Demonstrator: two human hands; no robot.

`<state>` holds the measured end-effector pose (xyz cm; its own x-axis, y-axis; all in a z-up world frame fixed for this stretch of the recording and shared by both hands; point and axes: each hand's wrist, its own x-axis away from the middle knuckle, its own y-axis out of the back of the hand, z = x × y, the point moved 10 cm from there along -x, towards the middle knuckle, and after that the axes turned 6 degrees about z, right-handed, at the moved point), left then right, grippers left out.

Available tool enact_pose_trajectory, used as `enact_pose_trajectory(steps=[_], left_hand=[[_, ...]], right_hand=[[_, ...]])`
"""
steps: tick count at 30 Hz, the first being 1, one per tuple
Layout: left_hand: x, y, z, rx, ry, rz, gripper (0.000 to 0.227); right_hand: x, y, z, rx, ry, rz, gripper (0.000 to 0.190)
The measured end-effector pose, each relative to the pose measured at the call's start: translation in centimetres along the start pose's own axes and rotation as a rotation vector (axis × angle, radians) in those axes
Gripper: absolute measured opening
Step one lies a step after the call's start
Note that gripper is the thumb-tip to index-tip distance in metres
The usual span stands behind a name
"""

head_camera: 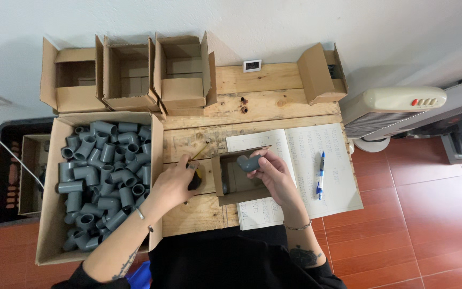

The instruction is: The person repeatedly picks up gray plastic pipe fittings from a large box, measures them with a tape measure, and places them into a smaller cardboard box. The person also writes on a notebook with a pen during the process.

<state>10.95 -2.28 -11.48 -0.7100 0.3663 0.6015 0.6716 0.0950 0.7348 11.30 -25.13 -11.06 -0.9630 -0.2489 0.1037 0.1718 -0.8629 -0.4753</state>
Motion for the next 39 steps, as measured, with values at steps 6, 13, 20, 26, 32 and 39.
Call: enact_pose_trajectory(steps=[6, 13, 20, 26, 32, 39], left_hand=[[-2.7, -3.5, 1.8, -0.203, 0.093, 0.119, 0.057], [0.4, 1.0, -1.3, -0.197, -0.031, -0.188, 0.072], [4.3, 3.7, -7.7, -0.044, -0.415, -0.238, 0.075], [3.3, 2.2, -6.5, -0.022, -0.444, -0.300, 0.069], [3.2, 1.7, -6.1, -0.010, -0.459, -0.333, 0.064], [3.3, 1.9, -6.4, 0.000, -0.458, -0.302, 0.061]], right_hand=[[0.5, -0.8, 1.4, 0.194, -0.031, -0.001, 0.032], [0.5, -1.5, 2.1, 0.410, -0.070, 0.017, 0.035], [0.0, -4.1, 3.6, 0.841, -0.168, 0.061, 0.034], [-1.1, -5.5, 0.7, 1.272, -0.324, 0.180, 0.030], [-1.5, -4.5, -3.4, 1.514, -0.392, 0.273, 0.026], [-1.7, -2.6, -7.2, 1.416, -0.520, 0.338, 0.030]])
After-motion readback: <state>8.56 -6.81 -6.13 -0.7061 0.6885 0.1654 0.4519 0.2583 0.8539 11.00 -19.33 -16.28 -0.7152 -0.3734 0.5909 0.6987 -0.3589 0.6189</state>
